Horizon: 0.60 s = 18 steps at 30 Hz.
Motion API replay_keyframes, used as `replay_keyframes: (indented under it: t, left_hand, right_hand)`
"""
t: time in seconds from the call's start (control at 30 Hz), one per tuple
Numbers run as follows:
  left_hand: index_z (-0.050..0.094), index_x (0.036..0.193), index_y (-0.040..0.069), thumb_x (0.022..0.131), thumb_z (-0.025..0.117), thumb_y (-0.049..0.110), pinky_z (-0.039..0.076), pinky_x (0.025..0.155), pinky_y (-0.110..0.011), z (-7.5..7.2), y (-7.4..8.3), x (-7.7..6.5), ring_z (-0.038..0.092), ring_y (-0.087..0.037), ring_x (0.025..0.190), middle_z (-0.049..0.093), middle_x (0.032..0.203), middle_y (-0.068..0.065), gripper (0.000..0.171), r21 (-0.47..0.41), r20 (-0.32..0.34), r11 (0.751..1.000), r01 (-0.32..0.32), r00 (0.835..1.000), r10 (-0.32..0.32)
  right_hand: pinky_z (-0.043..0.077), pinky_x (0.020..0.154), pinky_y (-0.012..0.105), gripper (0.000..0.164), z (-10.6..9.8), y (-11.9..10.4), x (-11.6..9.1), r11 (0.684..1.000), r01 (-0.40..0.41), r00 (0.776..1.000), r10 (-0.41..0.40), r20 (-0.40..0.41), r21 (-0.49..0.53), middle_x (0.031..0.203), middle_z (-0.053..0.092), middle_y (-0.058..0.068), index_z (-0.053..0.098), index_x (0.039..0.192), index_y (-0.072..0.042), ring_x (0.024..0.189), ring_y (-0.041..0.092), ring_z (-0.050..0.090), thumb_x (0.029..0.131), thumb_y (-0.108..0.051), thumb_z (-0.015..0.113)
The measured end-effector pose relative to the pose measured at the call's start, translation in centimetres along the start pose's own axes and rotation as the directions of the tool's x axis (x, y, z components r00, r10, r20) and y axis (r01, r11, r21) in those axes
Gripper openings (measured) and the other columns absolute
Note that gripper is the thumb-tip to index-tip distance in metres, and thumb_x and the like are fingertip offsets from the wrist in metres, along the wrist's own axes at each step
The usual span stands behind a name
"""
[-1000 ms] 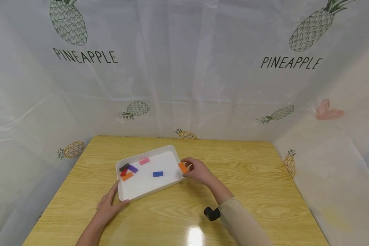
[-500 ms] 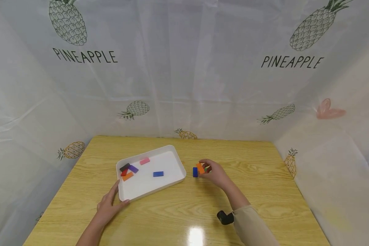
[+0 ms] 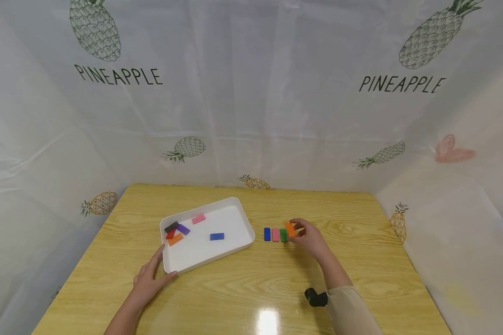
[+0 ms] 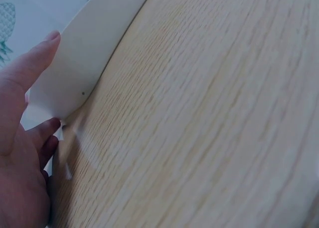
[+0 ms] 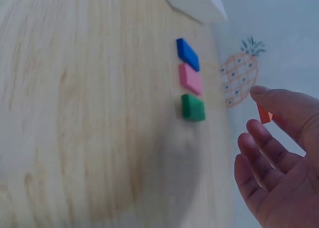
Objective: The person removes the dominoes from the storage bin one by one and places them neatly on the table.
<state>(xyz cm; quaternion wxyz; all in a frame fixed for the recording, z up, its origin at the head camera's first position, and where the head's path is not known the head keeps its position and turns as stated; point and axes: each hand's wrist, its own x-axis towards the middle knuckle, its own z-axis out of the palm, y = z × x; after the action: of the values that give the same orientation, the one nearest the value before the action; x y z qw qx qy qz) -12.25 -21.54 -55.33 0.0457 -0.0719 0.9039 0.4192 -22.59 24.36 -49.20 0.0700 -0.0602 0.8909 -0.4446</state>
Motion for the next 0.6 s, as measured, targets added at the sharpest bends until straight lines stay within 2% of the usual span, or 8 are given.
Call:
replay_keyframes:
  t: [0.6]
  left_hand:
    - [0.016,0.158,0.019,0.081,0.076,0.046,0.014,0.101,-0.065,0.1,-0.3,0.1,0.022,-0.047,0.137,0.028,0.155,-0.021,0.101,0.002,-0.006,1.0,-0.003,1.0,0.003]
  right_hand:
    - [0.053,0.076,0.036,0.057,0.6,5.2,0.5,0.994,-0.071,0.997,0.074,-0.025,0.079,0.129,0.053,0.023,0.05,0.138,0.0,0.105,0.033,0.055,0.087,-0.01,0.074]
